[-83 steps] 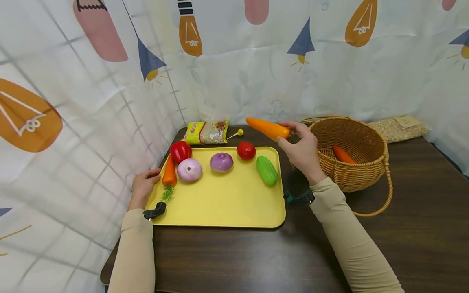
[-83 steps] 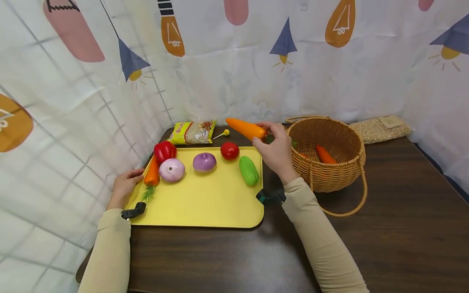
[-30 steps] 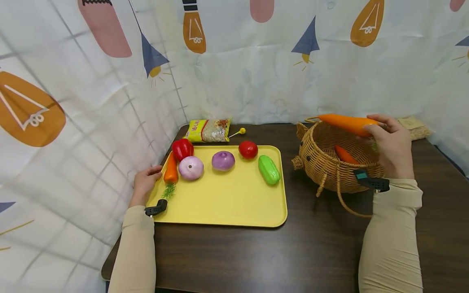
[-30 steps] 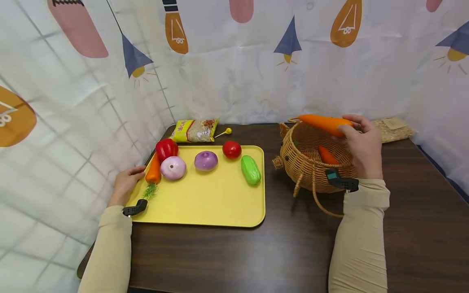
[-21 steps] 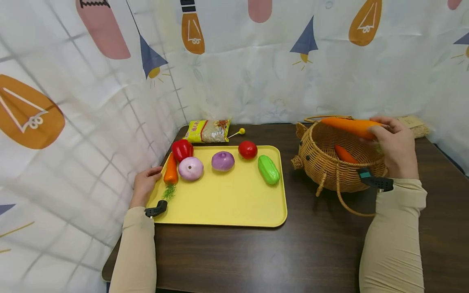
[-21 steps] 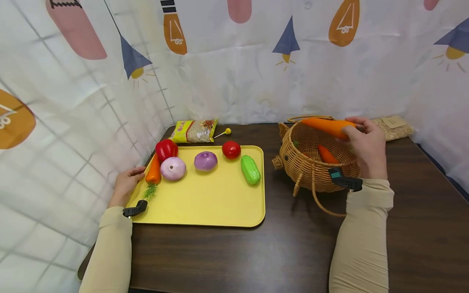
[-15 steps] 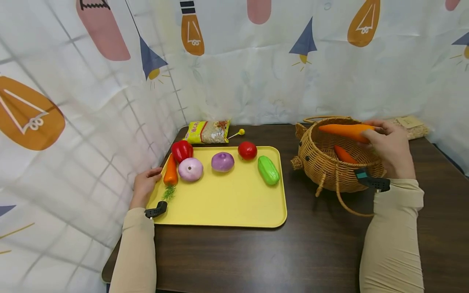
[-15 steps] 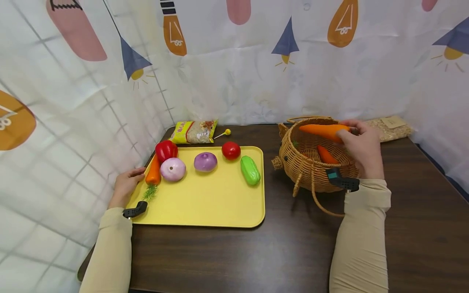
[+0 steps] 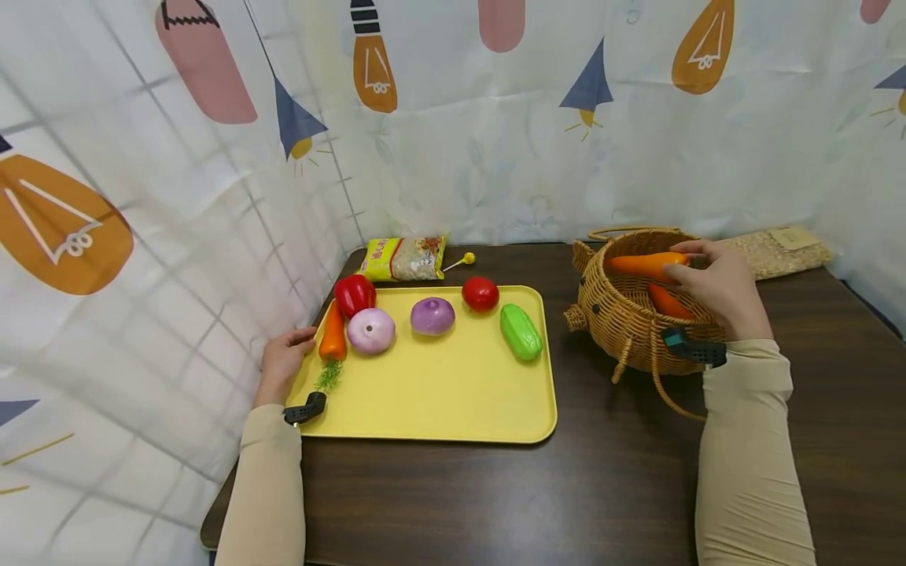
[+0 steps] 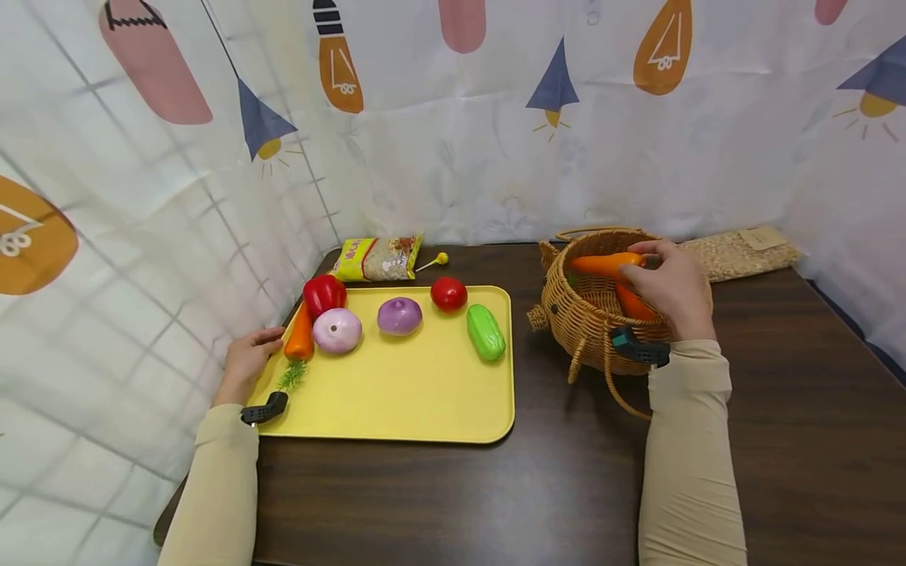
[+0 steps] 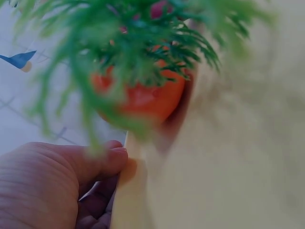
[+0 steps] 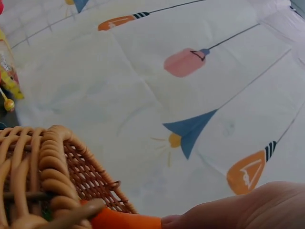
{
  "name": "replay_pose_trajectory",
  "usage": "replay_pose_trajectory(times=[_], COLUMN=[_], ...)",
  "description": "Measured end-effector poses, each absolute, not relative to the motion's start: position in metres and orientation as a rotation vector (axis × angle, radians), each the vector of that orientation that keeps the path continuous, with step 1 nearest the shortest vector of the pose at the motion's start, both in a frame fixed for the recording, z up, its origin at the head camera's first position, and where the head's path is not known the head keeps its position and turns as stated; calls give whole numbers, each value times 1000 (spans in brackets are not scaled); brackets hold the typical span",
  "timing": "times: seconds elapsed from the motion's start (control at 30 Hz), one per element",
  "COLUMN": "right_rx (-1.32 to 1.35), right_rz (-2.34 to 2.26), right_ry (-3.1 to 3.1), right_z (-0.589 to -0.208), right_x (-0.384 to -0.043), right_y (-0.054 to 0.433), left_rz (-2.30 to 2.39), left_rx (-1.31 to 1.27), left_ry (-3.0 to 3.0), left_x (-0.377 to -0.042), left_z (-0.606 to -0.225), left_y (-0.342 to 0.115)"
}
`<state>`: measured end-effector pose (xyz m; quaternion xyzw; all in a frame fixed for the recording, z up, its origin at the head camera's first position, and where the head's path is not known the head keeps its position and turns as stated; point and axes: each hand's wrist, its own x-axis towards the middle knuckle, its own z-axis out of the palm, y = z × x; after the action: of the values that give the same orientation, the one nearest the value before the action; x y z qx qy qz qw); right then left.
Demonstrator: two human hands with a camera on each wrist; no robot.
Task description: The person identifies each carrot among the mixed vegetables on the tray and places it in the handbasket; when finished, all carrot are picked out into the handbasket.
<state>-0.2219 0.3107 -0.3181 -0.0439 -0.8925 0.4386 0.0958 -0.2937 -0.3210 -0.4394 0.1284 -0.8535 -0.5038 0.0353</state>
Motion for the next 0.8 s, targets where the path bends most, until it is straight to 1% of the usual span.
replay_pose_trajectory(times=[0.43,0.67,0.8], right_rx=[-144,-71,-90], right_rz=[1120,1134,1130], right_ry=[-2801,-2877,-2869], right_z=[-315,-316,-318], right_x=[-225,-224,-223], right_y=[304,306,304], left_rz=[-1545,-1511,-1528], left_rx=[405,385,389], left_ry=[-2619,-2641,-2640], left_x=[-298,-297,-296], left_z=[-438,-440,-440], left_y=[-321,-321,-322])
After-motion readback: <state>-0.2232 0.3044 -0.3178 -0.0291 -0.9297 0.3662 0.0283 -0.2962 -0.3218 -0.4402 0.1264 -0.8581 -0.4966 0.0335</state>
